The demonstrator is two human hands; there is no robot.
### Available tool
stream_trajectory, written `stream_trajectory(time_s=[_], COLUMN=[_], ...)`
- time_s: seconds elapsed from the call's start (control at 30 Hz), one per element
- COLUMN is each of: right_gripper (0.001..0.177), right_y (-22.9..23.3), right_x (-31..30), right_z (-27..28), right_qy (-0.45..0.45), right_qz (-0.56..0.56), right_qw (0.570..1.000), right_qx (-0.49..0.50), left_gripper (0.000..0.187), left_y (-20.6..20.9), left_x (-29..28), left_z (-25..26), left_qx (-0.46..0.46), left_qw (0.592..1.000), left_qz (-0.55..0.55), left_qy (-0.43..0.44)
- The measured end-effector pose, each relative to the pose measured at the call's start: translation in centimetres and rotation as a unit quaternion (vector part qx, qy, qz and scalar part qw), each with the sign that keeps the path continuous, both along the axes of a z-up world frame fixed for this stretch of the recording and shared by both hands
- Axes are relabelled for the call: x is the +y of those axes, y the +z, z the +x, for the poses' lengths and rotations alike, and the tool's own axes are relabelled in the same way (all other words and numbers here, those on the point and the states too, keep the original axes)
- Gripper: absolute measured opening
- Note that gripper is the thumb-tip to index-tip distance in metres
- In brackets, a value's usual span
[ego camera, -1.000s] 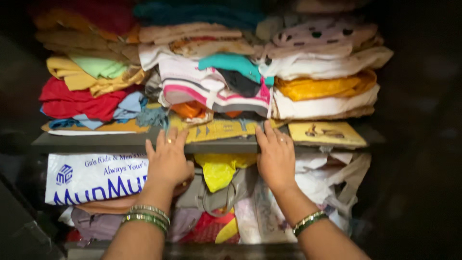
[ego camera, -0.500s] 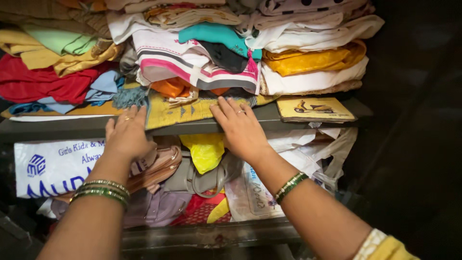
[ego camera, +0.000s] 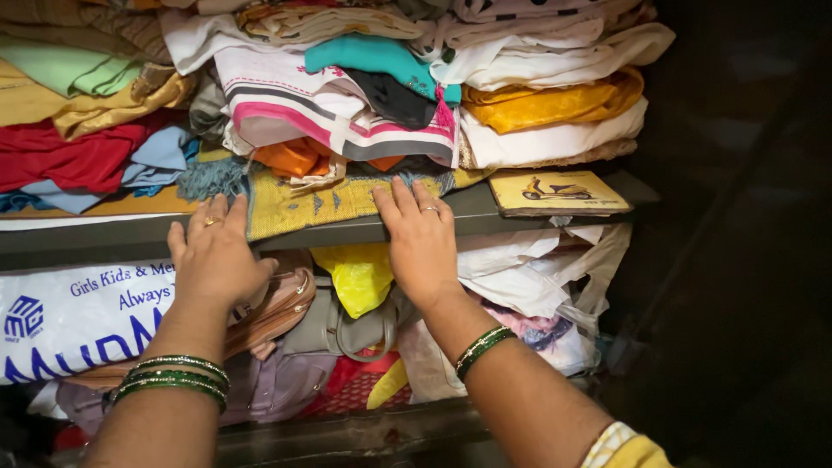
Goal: The person organizes items in a wardrobe by hand, moving purses and various plastic bags to different shelves and arranging stacks of folded clothes.
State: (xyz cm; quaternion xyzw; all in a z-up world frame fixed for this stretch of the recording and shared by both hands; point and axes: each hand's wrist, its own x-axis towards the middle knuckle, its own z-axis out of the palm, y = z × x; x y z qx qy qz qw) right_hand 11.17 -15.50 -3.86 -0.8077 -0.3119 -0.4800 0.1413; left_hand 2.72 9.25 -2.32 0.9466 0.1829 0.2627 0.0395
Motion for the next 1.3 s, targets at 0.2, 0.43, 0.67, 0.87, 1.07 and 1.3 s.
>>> stream_trajectory(time_s=[0.2, 0.43, 0.67, 0.87, 1.07, 1.3], right_gripper=[0.058, 0.073, 0.088, 0.111, 0.101, 0.1], right_y=[0.3, 0.6, 1.3, 2.4, 5.1, 5.0], right_x=[0.1, -0.5, -0.8, -2.1, -3.3, -6.1], right_z=[-0.2, 0.4, 1.4, -1.1, -5.7, -13.2], right_qy=[-0.005, 0.008, 0.031, 0.005, -0.007, 0.05], right_qz=[-0.012, -0.055, -0.087, -0.156, -0.196, -0.214], right_qw=[0.999, 0.994, 0.981, 0.959, 0.926, 0.947], right_qx=[0.033, 0.096, 0.173, 0.234, 0.323, 0.232], left_gripper=[0.111, 0.115, 0.1, 0.089, 0.095, 0.098], left_y=[0.2, 1.3, 0.9, 2.7, 5.9, 8.7], left_x=[0.1, 0.3, -0.5, -1.6, -3.0, -6.0], left_z=[-0.1, -1.7, -7.0, -13.1, -17.3, -22.2], left_qx=[0.006, 0.1, 0.155, 0.154, 0.136, 0.125], left_qw=[1.0, 0.995, 0.984, 0.975, 0.974, 0.977], left_qz=[0.003, -0.004, 0.088, 0.156, 0.171, 0.157], left_qy=[-0.008, -0.003, 0.018, 0.046, 0.06, 0.075])
